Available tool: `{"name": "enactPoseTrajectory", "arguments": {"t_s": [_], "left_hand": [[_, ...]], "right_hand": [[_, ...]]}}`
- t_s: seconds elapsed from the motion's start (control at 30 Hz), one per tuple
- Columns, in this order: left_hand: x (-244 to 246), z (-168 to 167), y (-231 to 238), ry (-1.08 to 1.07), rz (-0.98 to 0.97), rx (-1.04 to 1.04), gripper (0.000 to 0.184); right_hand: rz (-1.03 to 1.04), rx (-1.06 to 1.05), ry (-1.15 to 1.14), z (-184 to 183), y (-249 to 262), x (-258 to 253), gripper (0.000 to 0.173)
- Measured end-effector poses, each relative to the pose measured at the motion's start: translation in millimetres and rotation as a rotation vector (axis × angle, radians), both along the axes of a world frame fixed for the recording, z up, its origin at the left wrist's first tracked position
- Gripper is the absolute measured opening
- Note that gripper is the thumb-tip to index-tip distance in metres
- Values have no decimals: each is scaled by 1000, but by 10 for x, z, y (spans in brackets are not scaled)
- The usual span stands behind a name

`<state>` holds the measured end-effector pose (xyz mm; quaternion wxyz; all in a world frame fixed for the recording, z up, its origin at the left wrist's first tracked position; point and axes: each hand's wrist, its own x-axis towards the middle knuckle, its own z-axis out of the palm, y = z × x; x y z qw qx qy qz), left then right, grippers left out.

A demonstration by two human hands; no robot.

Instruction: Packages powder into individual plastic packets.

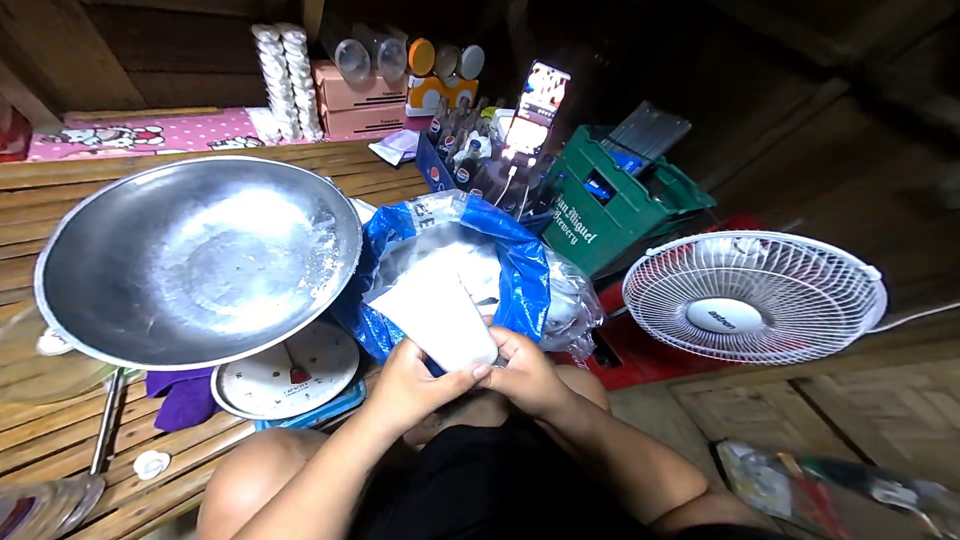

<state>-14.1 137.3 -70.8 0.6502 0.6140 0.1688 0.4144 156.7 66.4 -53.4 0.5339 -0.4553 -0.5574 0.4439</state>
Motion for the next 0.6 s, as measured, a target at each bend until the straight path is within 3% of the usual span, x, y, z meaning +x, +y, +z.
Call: {"name": "enactPoseTrajectory", "arguments": {"t_s": [0.6], "left_hand": [[27, -2, 23, -147, -89, -120, 59]], "right_hand": [[51, -112, 156, 17, -8, -10, 30]]}}
